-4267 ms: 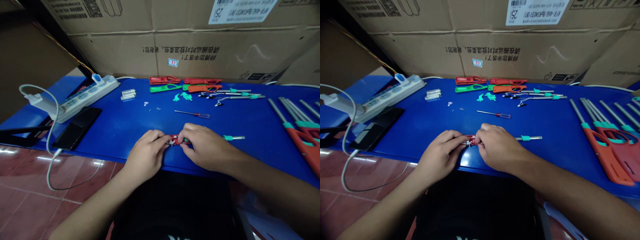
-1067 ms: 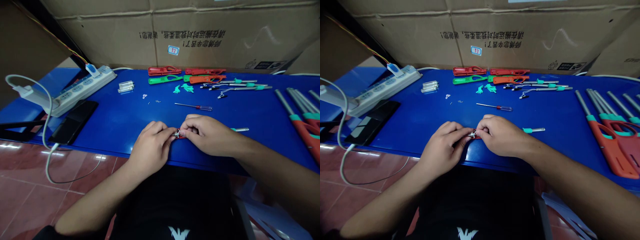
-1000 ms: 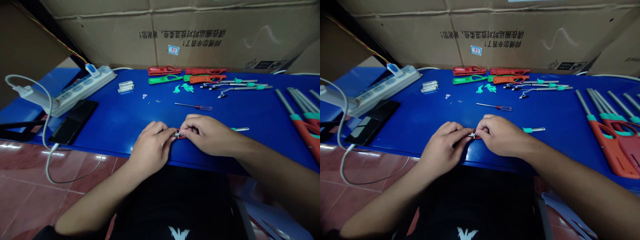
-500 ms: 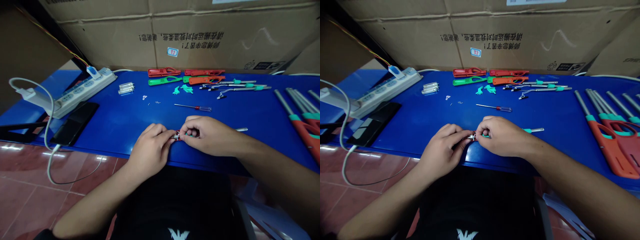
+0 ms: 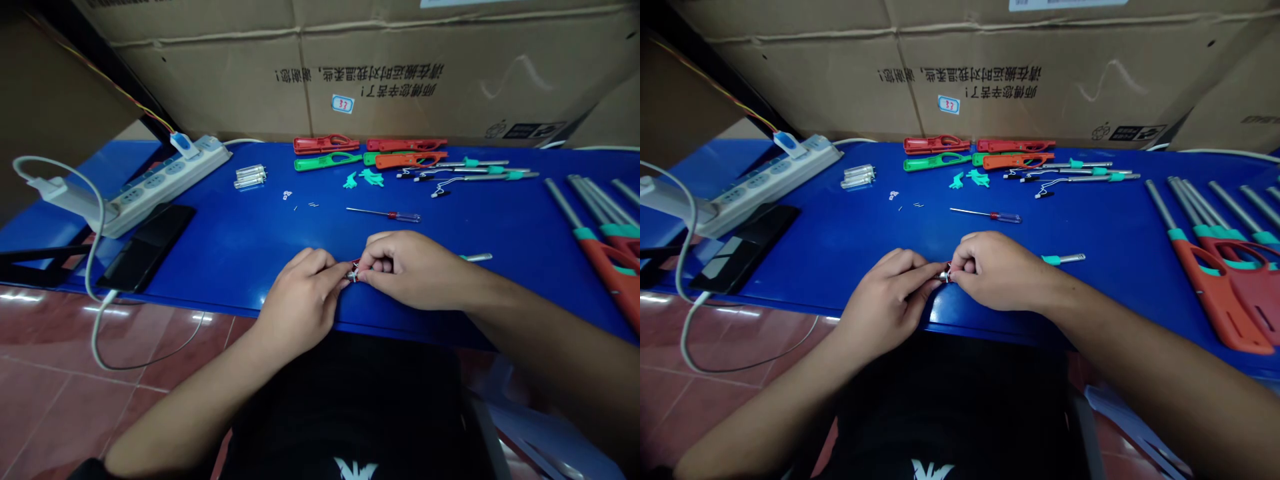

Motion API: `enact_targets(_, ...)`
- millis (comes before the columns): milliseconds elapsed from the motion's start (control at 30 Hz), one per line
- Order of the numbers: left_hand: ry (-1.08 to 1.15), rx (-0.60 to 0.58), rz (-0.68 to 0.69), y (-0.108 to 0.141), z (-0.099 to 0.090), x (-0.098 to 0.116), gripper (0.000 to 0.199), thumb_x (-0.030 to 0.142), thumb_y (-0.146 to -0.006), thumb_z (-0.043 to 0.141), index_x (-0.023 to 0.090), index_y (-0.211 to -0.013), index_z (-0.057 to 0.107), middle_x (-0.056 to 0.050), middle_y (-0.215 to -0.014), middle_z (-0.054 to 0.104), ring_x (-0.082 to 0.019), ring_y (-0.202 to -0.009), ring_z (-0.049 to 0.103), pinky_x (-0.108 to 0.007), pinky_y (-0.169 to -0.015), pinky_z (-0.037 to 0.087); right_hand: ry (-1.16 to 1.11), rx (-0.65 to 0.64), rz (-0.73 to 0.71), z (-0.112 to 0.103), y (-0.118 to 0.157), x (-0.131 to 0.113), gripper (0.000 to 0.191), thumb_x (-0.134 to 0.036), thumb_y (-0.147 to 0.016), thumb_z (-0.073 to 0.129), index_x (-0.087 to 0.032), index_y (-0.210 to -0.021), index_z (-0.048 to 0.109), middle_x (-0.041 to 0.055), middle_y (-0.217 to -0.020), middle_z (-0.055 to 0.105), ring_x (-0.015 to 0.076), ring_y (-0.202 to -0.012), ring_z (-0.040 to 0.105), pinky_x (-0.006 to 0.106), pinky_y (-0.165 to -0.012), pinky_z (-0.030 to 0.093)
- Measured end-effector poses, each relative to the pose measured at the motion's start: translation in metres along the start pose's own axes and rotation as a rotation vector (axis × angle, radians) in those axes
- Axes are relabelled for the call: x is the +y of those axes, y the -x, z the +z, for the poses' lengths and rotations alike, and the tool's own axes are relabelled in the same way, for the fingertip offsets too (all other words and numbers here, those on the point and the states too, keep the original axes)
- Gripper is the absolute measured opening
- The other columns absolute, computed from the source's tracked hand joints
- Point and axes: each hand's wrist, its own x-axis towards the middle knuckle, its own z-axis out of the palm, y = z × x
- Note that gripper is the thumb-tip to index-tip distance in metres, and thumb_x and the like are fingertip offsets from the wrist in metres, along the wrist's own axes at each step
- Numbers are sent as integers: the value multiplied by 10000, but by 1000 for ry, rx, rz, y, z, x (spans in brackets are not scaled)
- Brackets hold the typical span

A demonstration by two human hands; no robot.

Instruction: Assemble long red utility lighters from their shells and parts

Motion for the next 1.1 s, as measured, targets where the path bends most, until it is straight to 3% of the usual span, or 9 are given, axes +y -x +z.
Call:
enact_targets(233,17,-20,-30,1,-3,0,273,188,-982,543,172,-1222,673,-63,-942,660,-200,-859,576,-355,-787,493,38,-56,14,-11,3,-1,194,-356,-844,634,-226,-806,772,0,-791,650,121,-642,566,278,-585,423)
enact_targets(400,81,2,-86,1,-5,0,161,191,-962,600,161,-1106,662,-46,-1024,717,-187,-929,610,-341,-852,501,90,-27,-2,-30,8,8,209,-418,-840,633,-247,-847,754,-3,-773,657,151,-698,591,295,-634,437)
enact_targets(567,100,41,-57,0,-4,-1,135,180,-950,624,163,-1067,689,-40,-1042,734,-175,-944,621,-339,-888,501,248,-6,20,-44,8,24,352,-542,-780,663,-242,-951,733,42,-918,657,192,-784,599,322,-680,454)
enact_targets(700,36,102,-58,-1,-2,-3,140,218,-946,644,193,-1048,736,-34,-1018,740,-189,-932,606,-366,-874,495,311,-152,19,-45,7,29,305,-492,-775,665,-235,-938,686,32,-894,662,189,-767,591,315,-658,436)
enact_targets(833,-103,187,-98,0,1,-3,152,266,-933,665,269,-1027,784,-57,-1058,706,-225,-969,575,-410,-848,481,357,-208,42,-43,7,27,226,-456,-794,650,-238,-853,643,0,-810,652,163,-686,574,302,-601,407)
enact_targets(1100,-28,95,-62,-4,-10,-7,225,156,-940,620,250,-1065,782,-47,-929,698,-190,-846,566,-330,-744,488,331,-218,94,-43,6,22,205,-440,-806,632,-241,-854,649,-5,-795,659,157,-668,580,299,-592,411)
